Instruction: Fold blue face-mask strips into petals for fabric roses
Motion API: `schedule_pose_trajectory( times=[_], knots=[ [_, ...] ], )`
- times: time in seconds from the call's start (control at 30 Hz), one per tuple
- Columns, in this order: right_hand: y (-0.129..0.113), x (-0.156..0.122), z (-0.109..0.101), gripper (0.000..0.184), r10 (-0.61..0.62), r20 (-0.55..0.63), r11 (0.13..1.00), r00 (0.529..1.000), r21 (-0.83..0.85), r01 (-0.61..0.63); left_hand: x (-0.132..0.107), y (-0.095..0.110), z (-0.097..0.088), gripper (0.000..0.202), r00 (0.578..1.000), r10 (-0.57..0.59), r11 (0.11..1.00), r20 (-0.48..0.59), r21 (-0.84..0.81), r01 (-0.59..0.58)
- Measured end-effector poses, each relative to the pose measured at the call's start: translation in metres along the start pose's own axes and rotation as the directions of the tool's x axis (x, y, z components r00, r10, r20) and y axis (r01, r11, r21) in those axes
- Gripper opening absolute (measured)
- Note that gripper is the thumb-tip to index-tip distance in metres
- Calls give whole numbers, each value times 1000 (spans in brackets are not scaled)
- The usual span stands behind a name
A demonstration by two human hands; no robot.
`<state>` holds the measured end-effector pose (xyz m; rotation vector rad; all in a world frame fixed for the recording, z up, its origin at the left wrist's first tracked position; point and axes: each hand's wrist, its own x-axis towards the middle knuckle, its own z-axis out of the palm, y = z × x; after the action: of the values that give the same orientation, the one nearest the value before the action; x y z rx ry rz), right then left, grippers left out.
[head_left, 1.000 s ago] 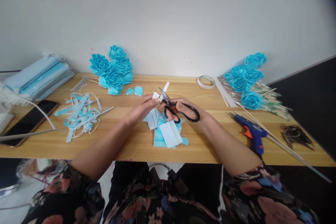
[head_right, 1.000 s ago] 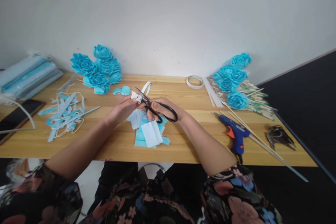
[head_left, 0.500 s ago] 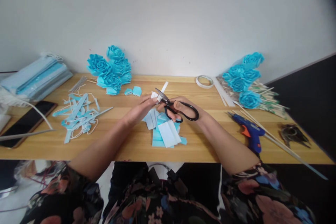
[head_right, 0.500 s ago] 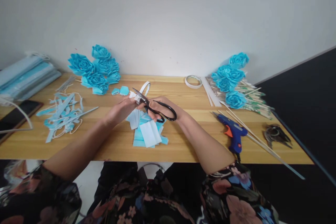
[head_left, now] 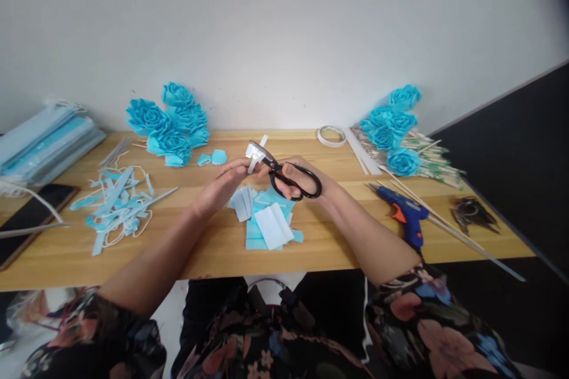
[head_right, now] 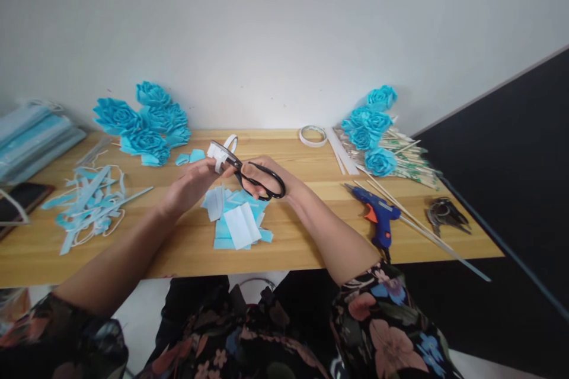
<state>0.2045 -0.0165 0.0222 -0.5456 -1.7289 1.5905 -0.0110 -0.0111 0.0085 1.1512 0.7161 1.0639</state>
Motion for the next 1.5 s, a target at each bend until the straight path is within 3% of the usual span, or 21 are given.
schedule_pose_trajectory(
  times=[0.1, 0.27, 0.37, 0.43, 0.5, 0.6, 0.7, 0.8, 0.87, 0.93, 1.0, 1.13, 1.23, 1.33, 1.5],
  knots=[
    [-6, 0, 4, 65, 4, -34, 1000, 999, -15, -5, 4, -4, -6, 22, 990, 134, 979, -36, 159, -127],
    [-22, 5, 25, 49, 57, 9, 994, 998, -97, -55, 12, -9, -12, 29, 970, 183, 931, -162, 347, -118],
    [-40, 2, 25, 51, 68, 33, 996, 997, -60, -66, 11, -1, -6, 31, 968, 213, 866, -131, 484, -125],
    [-55, -10, 17, 61, 101, -68, 993, 993, -61, -105, 10, 5, 1, 30, 976, 205, 777, -72, 618, -118],
    [-69, -28, 5, 62, 133, -268, 987, 954, -55, -153, 14, 7, 6, 31, 987, 162, 664, 7, 739, -114],
    [-82, -60, -12, 42, 182, -538, 982, 823, 60, -178, 29, 0, 17, 29, 966, 166, 453, 196, 856, -251],
    [-86, -90, -17, 37, 270, -612, 960, 743, 234, -156, 53, -15, 37, 30, 891, 210, 192, 403, 876, -442],
    [-83, -111, -10, 27, 279, -677, 944, 681, 325, -63, 71, -27, 61, 33, 831, 144, 91, 537, 829, -551],
    [-81, -122, -5, 15, 291, -697, 934, 656, 355, -37, 76, -31, 69, 47, 844, 139, 82, 518, 843, -531],
    [-79, -131, 0, 15, 354, -650, 915, 672, 388, -107, 76, -32, 65, 54, 876, 146, 104, 460, 873, -476],
    [-77, -139, 1, 25, 459, -571, 878, 681, 405, -253, 70, -29, 49, 53, 892, 134, 139, 432, 883, -449],
    [-71, -148, -1, 34, 613, -460, 788, 642, 295, -540, 47, -19, 4, 48, 938, 45, 233, 343, 910, -344],
    [-66, -146, -10, 26, 578, -493, 780, 651, 97, -619, 21, -13, -19, 52, 955, 31, 325, 296, 900, -290],
    [-63, -138, -23, 27, 545, -528, 735, 652, -73, -674, -6, -8, -29, 63, 960, 34, 441, 279, 857, -265],
    [-53, -118, -37, 19, 486, -601, 614, 635, -282, -737, -33, 2, -29, 65, 959, -49, 428, 281, 873, -234]
  ],
)
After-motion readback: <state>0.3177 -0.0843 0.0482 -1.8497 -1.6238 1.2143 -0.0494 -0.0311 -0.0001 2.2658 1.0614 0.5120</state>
